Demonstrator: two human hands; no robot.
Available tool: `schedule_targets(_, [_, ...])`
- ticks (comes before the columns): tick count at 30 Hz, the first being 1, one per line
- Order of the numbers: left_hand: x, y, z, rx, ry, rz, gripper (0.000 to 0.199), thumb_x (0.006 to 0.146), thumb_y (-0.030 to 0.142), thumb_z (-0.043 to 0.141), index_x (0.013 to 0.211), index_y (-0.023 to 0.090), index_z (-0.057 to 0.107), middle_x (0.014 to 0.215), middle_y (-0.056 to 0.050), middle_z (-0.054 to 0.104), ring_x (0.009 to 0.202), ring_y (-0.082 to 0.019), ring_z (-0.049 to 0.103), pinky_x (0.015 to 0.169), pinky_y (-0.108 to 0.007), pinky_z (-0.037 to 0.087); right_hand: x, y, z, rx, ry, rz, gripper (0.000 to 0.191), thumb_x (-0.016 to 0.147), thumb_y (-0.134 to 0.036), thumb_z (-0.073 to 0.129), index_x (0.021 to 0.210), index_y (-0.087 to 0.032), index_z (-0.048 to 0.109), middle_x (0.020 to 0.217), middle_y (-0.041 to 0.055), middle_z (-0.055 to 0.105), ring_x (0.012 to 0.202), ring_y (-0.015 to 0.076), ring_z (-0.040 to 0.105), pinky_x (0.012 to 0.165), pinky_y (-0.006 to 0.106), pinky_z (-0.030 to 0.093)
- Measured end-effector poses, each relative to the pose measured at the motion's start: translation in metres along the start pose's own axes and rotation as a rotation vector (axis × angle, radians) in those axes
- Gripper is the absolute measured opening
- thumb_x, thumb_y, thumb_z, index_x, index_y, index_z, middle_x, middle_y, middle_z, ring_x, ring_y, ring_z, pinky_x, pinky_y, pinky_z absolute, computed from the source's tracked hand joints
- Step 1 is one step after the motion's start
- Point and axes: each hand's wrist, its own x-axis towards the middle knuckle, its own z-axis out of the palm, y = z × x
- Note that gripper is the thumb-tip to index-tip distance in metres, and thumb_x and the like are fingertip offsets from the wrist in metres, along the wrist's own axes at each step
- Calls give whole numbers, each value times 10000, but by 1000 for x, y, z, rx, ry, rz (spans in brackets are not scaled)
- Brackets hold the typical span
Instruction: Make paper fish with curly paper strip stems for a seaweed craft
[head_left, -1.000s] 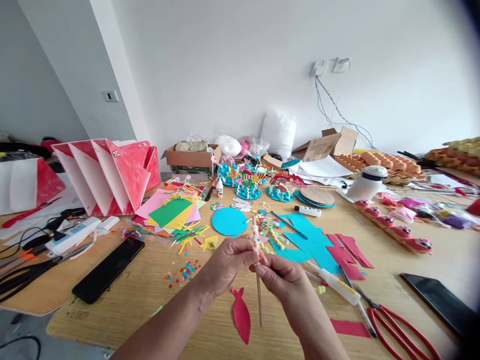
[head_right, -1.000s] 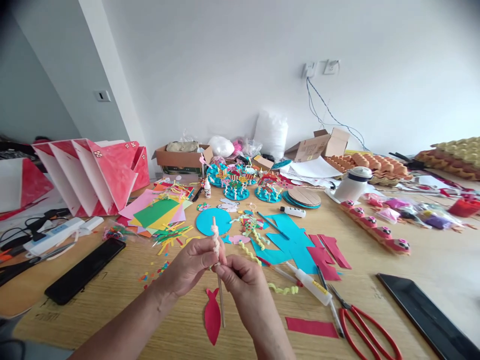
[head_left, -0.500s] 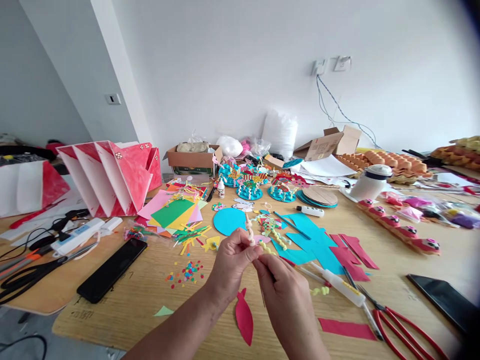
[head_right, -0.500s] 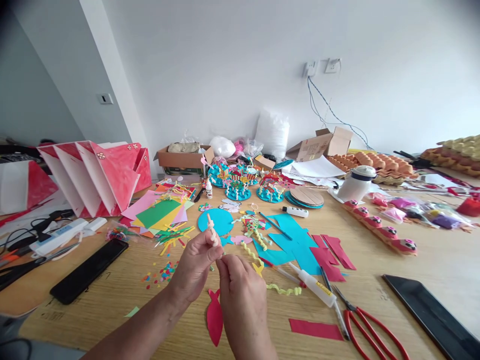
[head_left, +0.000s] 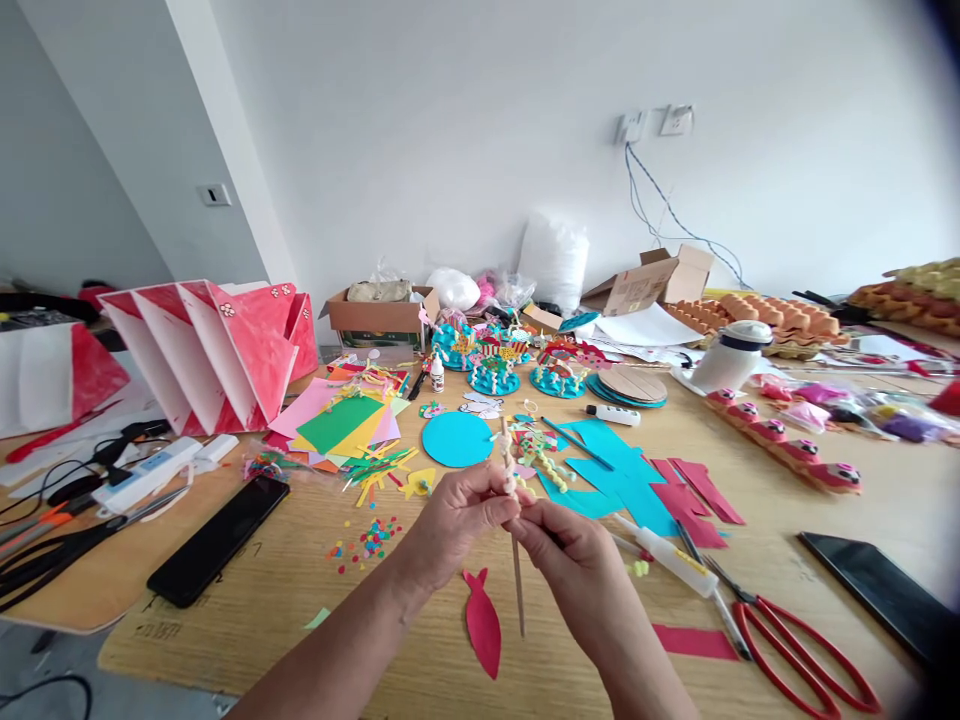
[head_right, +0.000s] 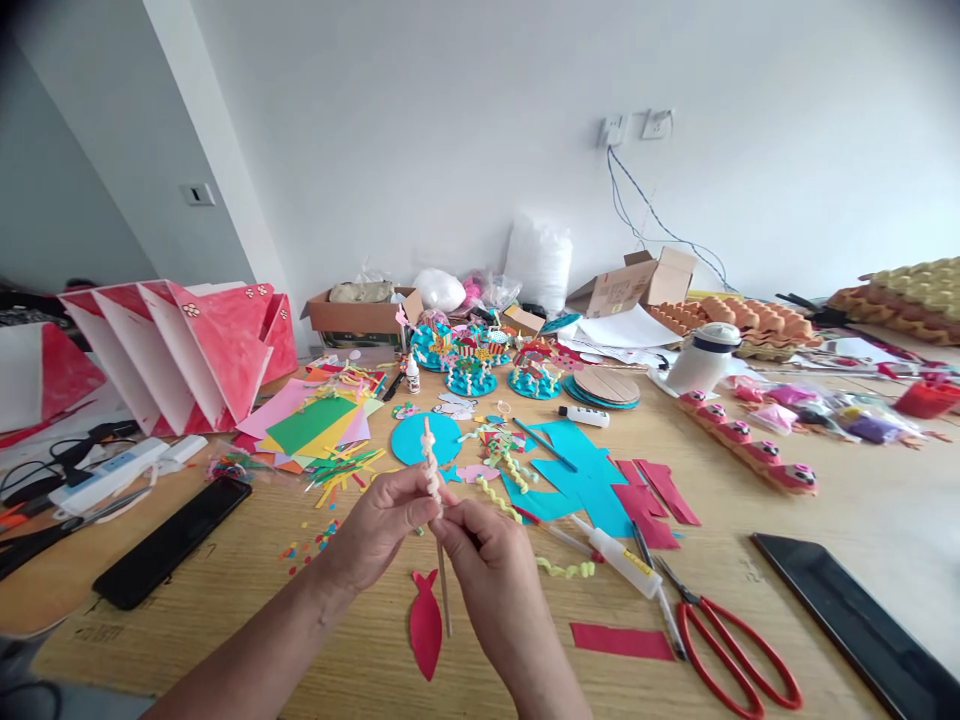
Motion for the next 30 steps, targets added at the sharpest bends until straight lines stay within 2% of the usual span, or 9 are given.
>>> schedule_targets(4, [1, -4, 5, -50, 74, 54, 149, 742, 282, 641, 675, 153, 606, 675, -1, 531, 670, -127, 469, 670, -226, 366, -1, -3, 5, -33, 82, -36, 270, 803, -337, 486, 610, -173, 580, 486, -35, 495, 466, 93, 435, 439, 194, 331])
schedule_targets(11, [-1, -11, 9, -59, 157, 123, 154, 752, 270, 644, 683, 160, 562, 683, 19, 505, 681, -117, 440, 686, -222, 354, -4, -13, 12, -262, 244, -235, 245, 839, -246, 450, 625, -188, 554, 499, -33, 563, 434, 83, 490, 447, 174, 364])
schedule_targets(19, [1, -17, 10, -34, 258, 181, 189, 745, 252, 643, 655, 162, 503, 675, 28, 433, 664, -107, 390, 663, -219, 339, -4, -7, 21, -436, 334, -262, 288, 872, -255, 402, 625, -189, 533, 512, -23, 572, 462, 101, 550, 457, 189, 353])
schedule_targets(30, [1, -16, 13, -68, 309, 172, 243, 711, 252, 659, 610, 167, 454, 631, 38, 403, 620, -101, 355, 619, -213, 322, -5, -8, 25, -435, 337, -290, 259, 869, -224, 408, 648, -182, 538, 547, -19, 589, 479, 90, 555, 469, 180, 359])
